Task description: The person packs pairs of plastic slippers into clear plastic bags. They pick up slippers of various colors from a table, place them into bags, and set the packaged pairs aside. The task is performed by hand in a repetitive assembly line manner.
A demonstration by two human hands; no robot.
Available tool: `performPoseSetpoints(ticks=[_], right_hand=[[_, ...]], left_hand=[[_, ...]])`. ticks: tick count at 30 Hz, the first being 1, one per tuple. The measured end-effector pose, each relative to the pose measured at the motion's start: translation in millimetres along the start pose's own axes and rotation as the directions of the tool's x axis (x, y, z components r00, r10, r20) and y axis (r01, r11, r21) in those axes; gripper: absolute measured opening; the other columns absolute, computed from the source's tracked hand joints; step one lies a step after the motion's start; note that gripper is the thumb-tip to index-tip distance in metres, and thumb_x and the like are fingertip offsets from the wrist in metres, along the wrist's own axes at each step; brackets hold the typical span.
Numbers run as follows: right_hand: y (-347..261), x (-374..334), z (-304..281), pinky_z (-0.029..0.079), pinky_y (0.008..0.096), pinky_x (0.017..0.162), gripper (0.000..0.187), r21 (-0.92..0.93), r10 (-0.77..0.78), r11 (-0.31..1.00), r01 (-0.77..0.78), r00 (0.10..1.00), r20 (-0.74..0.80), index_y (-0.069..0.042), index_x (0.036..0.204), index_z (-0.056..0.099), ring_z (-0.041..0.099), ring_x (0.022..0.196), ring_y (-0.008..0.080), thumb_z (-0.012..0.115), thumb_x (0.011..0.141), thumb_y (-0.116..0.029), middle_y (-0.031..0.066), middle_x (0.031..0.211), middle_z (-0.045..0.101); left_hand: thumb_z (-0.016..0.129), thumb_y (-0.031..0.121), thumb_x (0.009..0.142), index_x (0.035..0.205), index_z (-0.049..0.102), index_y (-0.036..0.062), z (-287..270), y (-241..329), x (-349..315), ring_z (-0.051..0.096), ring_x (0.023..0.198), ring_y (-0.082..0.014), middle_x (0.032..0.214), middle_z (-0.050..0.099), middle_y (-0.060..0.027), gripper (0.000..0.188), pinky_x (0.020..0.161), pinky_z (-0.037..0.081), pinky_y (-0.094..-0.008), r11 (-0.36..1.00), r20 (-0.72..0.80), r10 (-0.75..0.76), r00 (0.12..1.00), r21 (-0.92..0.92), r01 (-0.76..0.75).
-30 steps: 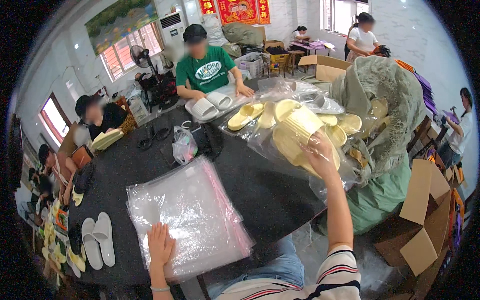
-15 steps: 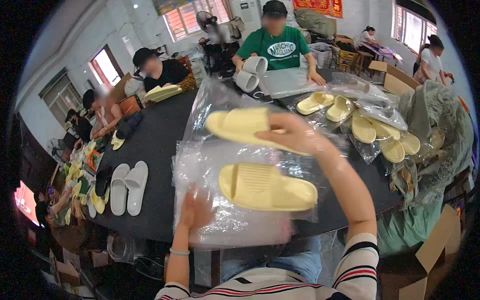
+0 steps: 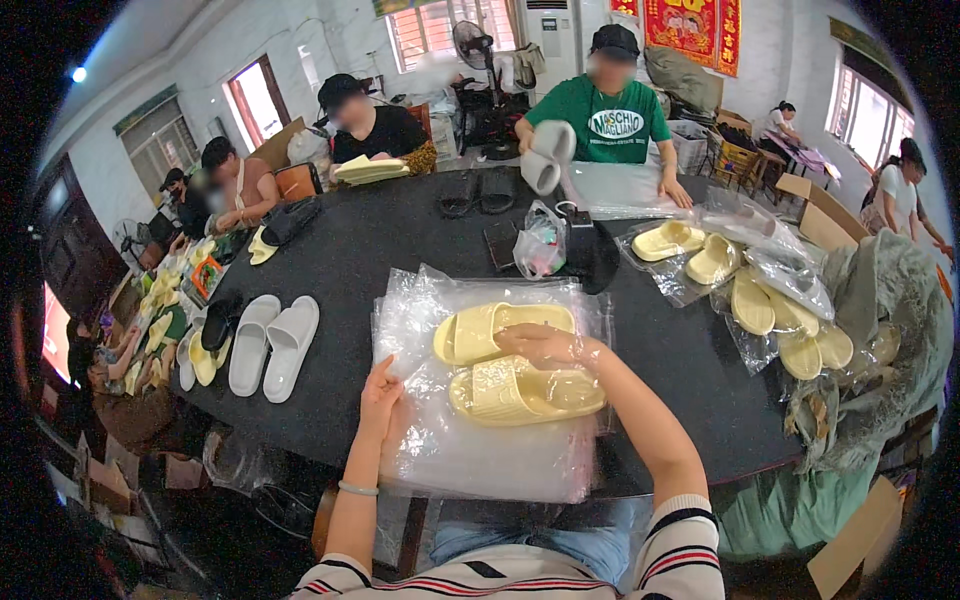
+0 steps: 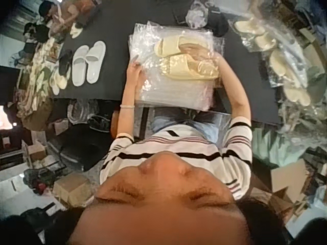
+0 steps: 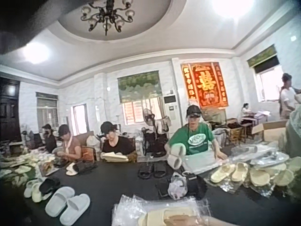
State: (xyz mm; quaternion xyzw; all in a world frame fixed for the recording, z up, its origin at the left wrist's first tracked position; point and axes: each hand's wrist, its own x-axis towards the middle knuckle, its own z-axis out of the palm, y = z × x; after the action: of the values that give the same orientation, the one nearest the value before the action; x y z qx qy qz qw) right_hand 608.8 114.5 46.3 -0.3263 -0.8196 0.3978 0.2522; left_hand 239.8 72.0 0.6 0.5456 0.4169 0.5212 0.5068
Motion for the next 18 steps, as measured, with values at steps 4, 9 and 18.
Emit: performPoseSetpoints(ticks=[4,9,18], right_hand=[[-13,4,8,0.031,0.041,0.109,0.057,-0.362,-0.138,0.924,0.124,0.99,-0.012,-0.008,0.13,0.052,0.039,0.132,0.0288,0.061,0.074,-0.004,0.0142,0.14,0.046],[-6,24,41,0.036,0.0411,0.102,0.051,-0.499,-0.175,0.86,0.109,0.981,-0.087,-0.006,0.117,0.061,0.049,0.12,0.0311,0.061,0.067,0.002,0.0136,0.124,0.057],[4,-34,29,0.049,0.042,0.082,0.035,-0.498,-0.022,0.84,-0.217,0.903,-0.43,-0.009,0.102,0.068,0.061,0.094,0.0366,0.059,0.071,0.003,0.0166,0.102,0.065]], left_hand=[[0.049,-0.004,0.08,0.131,0.051,-0.0003,-37,-19,6,0.049,0.067,-0.0055,0.076,0.052,0.0002,0.051,0.061,0.043,-0.0207,0.991,0.223,-0.092,0.97,-0.073,0.111],[0.046,-0.004,0.083,0.13,0.05,-0.0047,-16,-6,6,0.049,0.063,-0.0063,0.073,0.055,0.0,0.047,0.061,0.044,-0.0206,0.953,0.037,-0.086,0.996,-0.289,0.093],[0.057,-0.009,0.085,0.125,0.051,-0.0036,-25,-20,13,0.052,0.066,-0.0072,0.075,0.056,-0.0004,0.04,0.066,0.048,-0.0223,0.943,-0.168,-0.032,0.985,-0.331,-0.026]])
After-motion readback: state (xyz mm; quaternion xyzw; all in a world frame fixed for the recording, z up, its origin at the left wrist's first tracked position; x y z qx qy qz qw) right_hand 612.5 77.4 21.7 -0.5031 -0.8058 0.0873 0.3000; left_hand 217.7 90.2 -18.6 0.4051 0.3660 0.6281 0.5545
